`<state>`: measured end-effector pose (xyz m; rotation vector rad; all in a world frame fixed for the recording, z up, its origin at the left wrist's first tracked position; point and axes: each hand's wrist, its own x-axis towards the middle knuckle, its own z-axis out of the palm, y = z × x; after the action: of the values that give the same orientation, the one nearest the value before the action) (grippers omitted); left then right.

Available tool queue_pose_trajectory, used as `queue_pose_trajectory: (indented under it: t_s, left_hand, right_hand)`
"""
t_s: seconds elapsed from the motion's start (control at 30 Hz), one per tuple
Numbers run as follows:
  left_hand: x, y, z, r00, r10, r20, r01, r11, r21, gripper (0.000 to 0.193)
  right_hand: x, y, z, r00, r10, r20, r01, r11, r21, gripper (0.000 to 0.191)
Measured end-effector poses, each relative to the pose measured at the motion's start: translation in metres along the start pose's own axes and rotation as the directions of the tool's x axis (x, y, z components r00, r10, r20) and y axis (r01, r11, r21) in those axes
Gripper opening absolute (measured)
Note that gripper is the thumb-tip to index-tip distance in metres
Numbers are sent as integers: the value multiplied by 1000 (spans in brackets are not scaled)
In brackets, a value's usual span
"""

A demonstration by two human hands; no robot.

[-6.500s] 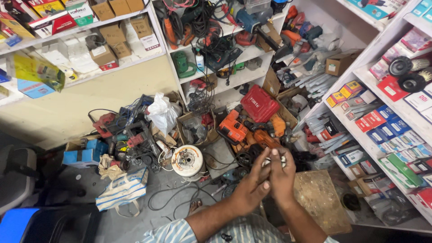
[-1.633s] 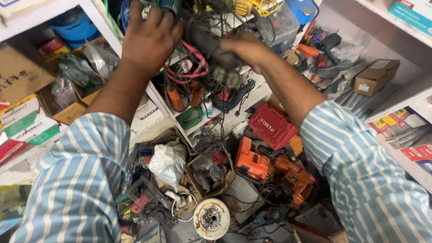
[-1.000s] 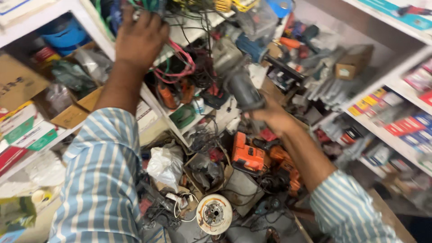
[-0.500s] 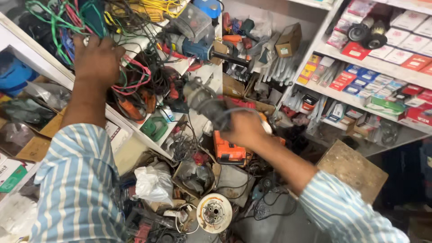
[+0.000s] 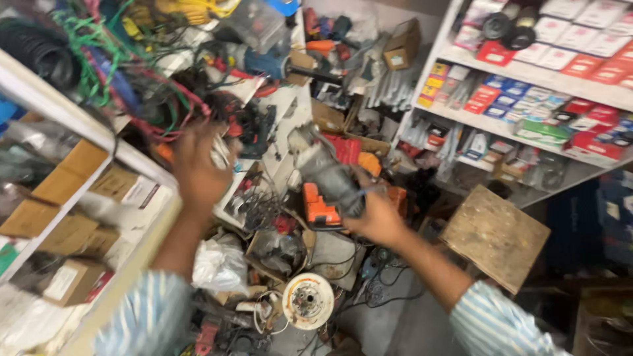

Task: The person uses a cordless drill to remove screws from an orange rotary hammer, then wipes the tool with a cloth. They place the rotary hammer on a shelf and retrieve a small angle grinder, which they disassemble with a screwdriver, removing the end cap and internal components.

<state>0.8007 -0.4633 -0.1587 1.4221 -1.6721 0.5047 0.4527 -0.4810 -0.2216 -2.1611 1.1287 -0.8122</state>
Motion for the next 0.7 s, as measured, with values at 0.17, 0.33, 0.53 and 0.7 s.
queue_pose_trajectory:
  t_s: [0.17,0.33,0.53,0.7]
  left_hand:
    - [-112,130,71,862,-192,469,491,547,-679,46]
    - [-174,290,130,495,-216,842,830,-168,-531,88]
    - [-197,463,168,504,65,861,760,-507,-406,75]
    - [-236,614,173,324,410,853,815,-579,-31,61]
  right_hand:
    - [-91,25,-46,986,-71,-152,69,997,-13,110]
    - [-193,49,-96,967,-43,-251,-32,956,-291,111]
    - [-340,65,-175,891,-139,-433,-131,832,-538,98]
    - [-504,51,-223,837,53,-544,-405,729,-552,94]
